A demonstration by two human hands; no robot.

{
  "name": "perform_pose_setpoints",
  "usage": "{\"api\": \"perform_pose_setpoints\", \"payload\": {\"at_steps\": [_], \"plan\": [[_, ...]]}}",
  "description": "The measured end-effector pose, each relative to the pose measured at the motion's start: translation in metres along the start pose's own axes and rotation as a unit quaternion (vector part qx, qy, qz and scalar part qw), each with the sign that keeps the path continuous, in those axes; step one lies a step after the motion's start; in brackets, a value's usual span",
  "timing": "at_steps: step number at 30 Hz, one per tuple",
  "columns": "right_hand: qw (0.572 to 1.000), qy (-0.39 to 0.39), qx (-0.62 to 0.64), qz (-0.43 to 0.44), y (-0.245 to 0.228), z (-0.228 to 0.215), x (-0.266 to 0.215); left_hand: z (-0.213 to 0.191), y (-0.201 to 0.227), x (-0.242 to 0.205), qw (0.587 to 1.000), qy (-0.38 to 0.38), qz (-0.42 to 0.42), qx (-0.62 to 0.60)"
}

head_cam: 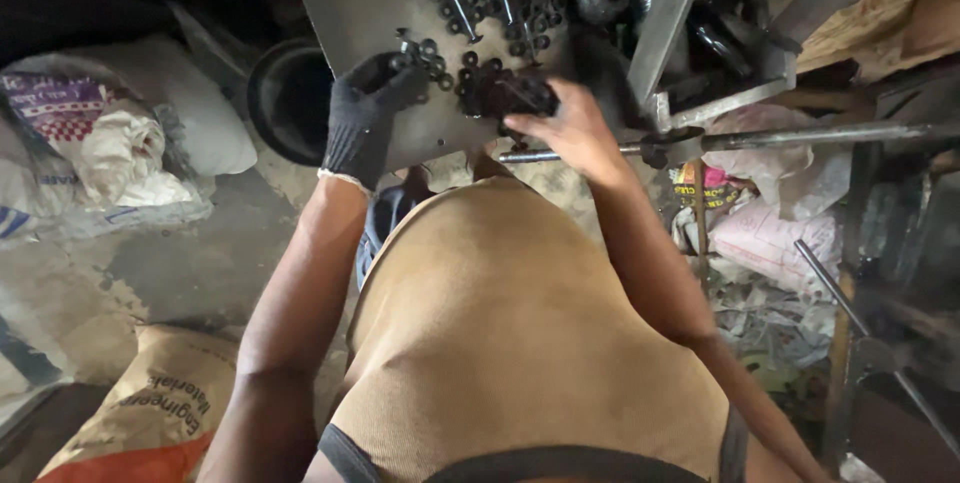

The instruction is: The person sorts small black metal parts on a metal table, picking them up and placing them into a black bowl. The person also operates a lever on a nearby machine and places a metal block into the machine.

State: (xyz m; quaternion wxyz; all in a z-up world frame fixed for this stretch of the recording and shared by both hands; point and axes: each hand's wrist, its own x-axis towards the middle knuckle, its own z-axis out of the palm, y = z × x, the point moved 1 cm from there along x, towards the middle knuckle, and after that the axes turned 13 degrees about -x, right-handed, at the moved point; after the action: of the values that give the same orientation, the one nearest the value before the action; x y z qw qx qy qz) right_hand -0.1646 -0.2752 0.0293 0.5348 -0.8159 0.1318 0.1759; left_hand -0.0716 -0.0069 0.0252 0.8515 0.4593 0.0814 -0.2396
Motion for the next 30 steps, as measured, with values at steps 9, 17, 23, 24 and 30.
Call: {"api": "perform_pose_setpoints", "payload": {"at_steps": [9, 17, 23, 24, 30], "plan": [[0.900, 0.086, -0.407, -0.129, -0.002, 0.029, 0.062, -0.008, 0.004, -0.027, 0.995, 0.097, -0.015, -0.002], [0.953, 0.106, -0.267, -0.093, -0.015, 0.021, 0.073, -0.010, 0.003, -0.048, 0.993, 0.102, -0.023, -0.054], [0.989, 0.125, -0.041, -0.073, -0.025, -0.005, 0.035, -0.004, 0.007, -0.065, 0.995, 0.098, 0.008, -0.010], [0.986, 0.129, -0.086, -0.062, -0.021, -0.011, 0.025, -0.003, 0.008, -0.066, 0.996, 0.086, 0.009, -0.001], [0.976, 0.073, -0.201, -0.030, 0.017, -0.020, 0.003, 0.023, 0.000, -0.048, 0.858, -0.152, 0.233, 0.431]]}}
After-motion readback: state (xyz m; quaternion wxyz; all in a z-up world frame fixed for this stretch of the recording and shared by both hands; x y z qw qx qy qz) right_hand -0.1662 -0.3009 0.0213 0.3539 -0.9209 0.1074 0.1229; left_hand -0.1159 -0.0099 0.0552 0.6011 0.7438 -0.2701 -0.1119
